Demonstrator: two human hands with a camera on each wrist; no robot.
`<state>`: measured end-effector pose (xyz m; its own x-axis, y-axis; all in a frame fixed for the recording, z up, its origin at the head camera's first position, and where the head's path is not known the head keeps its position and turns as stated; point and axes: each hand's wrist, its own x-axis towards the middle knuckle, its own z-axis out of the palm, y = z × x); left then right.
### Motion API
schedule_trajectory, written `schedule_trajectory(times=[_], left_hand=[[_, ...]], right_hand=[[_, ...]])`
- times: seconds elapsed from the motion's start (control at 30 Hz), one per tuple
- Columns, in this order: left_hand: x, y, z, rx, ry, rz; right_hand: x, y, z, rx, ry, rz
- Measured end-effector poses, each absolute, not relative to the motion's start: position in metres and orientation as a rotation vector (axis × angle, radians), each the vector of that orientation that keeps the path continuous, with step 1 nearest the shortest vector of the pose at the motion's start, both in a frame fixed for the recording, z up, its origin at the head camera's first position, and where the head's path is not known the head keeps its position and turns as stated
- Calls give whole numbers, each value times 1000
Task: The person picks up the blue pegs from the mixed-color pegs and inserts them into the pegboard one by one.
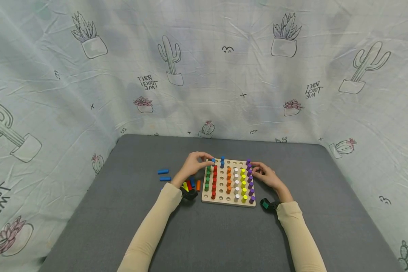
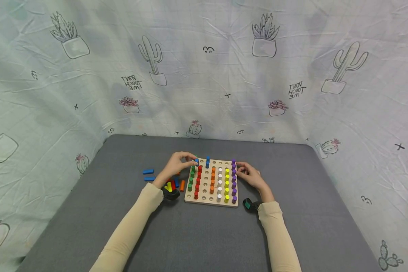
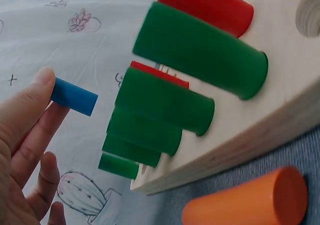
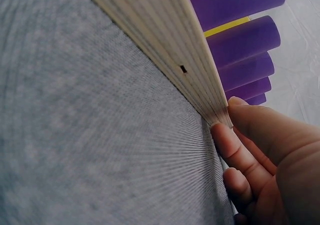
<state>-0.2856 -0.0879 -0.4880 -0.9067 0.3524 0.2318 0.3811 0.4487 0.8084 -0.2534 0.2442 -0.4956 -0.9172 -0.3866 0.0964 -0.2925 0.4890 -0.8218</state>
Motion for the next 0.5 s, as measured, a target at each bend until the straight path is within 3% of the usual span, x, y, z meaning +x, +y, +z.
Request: schedule_trajectory(times=[0.3,0.5], left_hand=[[-290,-80,-492,-654,-2675,-1496],[-292,-77,-498,-654,-2681,-1477]], right_hand=[[-273,256,-527,-593,2663,-1393],[-273,257,-527,-596,2650,-1407]])
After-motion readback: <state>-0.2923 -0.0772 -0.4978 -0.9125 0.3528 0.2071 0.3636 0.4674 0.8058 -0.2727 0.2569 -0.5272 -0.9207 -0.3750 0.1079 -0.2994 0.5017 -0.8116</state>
